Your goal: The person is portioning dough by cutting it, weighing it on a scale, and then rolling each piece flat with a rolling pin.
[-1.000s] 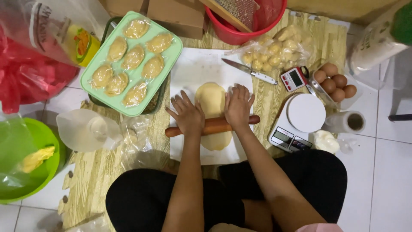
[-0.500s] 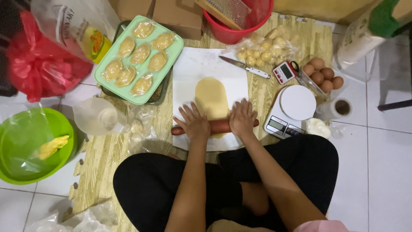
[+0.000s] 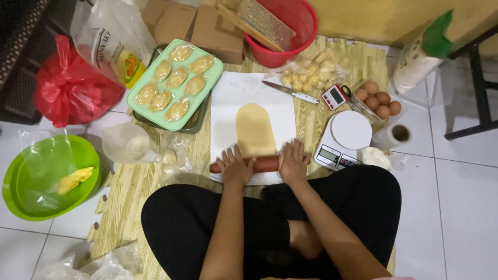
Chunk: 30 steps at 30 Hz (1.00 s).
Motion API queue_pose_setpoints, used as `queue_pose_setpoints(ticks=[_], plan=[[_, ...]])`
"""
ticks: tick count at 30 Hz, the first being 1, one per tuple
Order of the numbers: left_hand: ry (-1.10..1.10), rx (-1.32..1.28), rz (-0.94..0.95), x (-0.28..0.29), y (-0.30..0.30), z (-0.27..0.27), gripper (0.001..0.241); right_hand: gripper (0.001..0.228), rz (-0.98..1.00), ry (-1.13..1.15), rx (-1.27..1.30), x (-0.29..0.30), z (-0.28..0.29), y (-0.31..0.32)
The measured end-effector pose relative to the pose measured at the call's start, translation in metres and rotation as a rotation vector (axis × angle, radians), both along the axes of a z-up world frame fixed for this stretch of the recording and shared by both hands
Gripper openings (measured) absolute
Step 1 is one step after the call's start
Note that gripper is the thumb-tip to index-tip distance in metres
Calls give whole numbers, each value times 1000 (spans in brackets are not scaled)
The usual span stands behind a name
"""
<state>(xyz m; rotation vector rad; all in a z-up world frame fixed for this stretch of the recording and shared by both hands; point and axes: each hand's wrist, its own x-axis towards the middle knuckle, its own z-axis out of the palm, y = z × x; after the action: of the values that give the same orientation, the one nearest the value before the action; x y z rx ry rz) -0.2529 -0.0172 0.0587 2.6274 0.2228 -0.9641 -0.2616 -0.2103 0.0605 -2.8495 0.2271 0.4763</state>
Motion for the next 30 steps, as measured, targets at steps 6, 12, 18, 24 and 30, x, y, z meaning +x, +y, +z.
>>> queue_pose_setpoints(ticks=[6,12,18,24,30], plan=[[-239,169,190,13,11,-32,74,52,-46,-150,-25,10,-29,10],[-741,55,260,30,15,-40,60,18,57,-559,93,43,-60,6],[-798,-136,351,83,26,-48,53,23,71,-526,17,98,-36,20],[-910,-368,419,141,33,-54,44,30,68,-577,-46,159,-30,33],[-984,-413,437,160,38,-70,38,24,178,-710,-93,182,-50,32]])
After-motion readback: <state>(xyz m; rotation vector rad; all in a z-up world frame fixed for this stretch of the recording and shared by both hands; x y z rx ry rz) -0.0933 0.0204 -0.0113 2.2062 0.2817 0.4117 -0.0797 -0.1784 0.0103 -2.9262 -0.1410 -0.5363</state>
